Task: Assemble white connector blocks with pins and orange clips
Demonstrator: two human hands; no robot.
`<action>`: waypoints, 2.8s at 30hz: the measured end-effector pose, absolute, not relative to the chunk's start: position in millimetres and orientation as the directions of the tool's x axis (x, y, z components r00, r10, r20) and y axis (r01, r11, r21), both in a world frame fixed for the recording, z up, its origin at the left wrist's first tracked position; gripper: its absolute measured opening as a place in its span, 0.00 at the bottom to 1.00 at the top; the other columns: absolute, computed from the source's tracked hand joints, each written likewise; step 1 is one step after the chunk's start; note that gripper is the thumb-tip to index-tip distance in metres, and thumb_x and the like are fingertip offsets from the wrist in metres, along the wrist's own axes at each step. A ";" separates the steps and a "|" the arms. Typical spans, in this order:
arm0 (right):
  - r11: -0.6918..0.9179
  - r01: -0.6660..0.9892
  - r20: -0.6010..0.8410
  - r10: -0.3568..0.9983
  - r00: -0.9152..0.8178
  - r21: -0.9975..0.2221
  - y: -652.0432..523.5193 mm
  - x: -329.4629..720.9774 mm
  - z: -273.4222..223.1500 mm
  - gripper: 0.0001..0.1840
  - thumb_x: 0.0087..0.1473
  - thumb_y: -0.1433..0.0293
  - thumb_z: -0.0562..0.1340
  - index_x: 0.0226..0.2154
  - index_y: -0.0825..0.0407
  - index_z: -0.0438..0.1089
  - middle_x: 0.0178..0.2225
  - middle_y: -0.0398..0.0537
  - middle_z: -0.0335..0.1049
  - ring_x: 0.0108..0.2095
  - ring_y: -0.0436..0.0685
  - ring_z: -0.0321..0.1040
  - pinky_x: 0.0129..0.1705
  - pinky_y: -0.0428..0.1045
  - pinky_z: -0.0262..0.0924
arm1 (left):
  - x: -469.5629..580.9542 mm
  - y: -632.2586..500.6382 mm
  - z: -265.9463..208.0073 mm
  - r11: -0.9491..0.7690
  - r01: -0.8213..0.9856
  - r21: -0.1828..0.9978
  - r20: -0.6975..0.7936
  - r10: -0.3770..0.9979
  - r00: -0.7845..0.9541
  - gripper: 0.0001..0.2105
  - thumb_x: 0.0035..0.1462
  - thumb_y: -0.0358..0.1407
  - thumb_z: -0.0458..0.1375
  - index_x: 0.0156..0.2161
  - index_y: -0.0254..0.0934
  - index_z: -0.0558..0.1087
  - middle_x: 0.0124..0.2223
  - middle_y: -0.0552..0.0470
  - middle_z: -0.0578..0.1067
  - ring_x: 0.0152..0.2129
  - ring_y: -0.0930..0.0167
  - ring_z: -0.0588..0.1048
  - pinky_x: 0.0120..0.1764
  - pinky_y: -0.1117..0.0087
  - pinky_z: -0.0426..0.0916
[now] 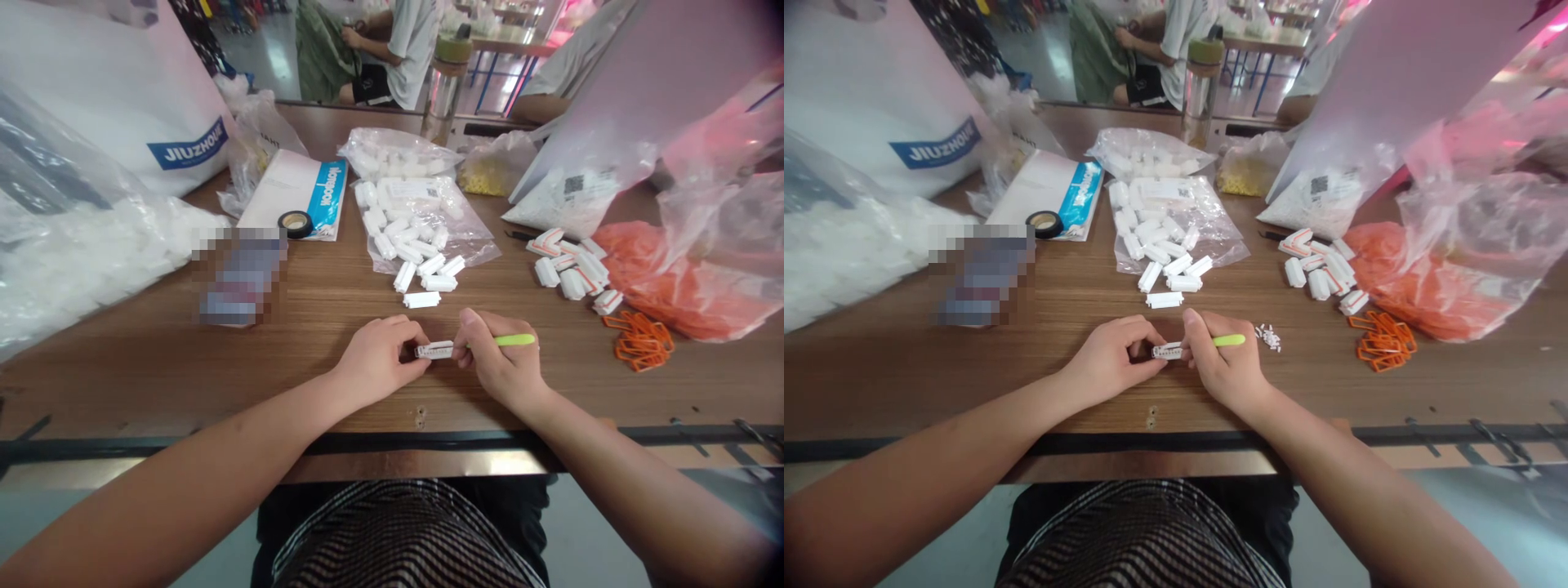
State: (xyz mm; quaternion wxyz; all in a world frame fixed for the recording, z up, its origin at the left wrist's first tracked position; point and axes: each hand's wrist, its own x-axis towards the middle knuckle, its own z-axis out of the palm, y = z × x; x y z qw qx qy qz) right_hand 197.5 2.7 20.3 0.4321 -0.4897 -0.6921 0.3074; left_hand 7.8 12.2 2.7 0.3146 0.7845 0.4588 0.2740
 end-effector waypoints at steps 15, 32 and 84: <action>0.330 0.398 0.291 0.944 -0.157 -0.856 3.9 197.5 20.6 0.25 0.65 0.65 0.54 0.17 0.52 0.66 0.16 0.41 0.66 0.16 0.45 0.63 0.21 0.43 0.59 | 7.6 11.9 2.0 -0.387 0.545 0.744 0.151 0.891 0.427 0.04 0.51 0.34 0.64 0.33 0.38 0.75 0.26 0.58 0.68 0.23 0.74 0.66 0.30 0.70 0.59; 0.626 0.532 0.436 0.779 -0.450 -0.570 4.1 193.2 29.6 0.23 0.64 0.69 0.53 0.17 0.51 0.56 0.15 0.38 0.54 0.17 0.45 0.51 0.21 0.48 0.47 | 8.2 12.0 3.3 -0.359 0.570 0.739 0.111 0.900 0.422 0.04 0.52 0.34 0.64 0.31 0.38 0.72 0.28 0.56 0.69 0.25 0.73 0.67 0.31 0.69 0.60; 0.262 0.378 0.238 0.965 -0.109 -0.888 7.1 200.7 20.0 0.25 0.64 0.61 0.55 0.17 0.52 0.66 0.16 0.42 0.67 0.16 0.46 0.63 0.19 0.43 0.59 | 7.1 11.5 2.7 -0.371 0.527 0.765 0.137 0.893 0.430 0.03 0.53 0.34 0.63 0.34 0.39 0.76 0.28 0.56 0.69 0.24 0.74 0.66 0.30 0.70 0.59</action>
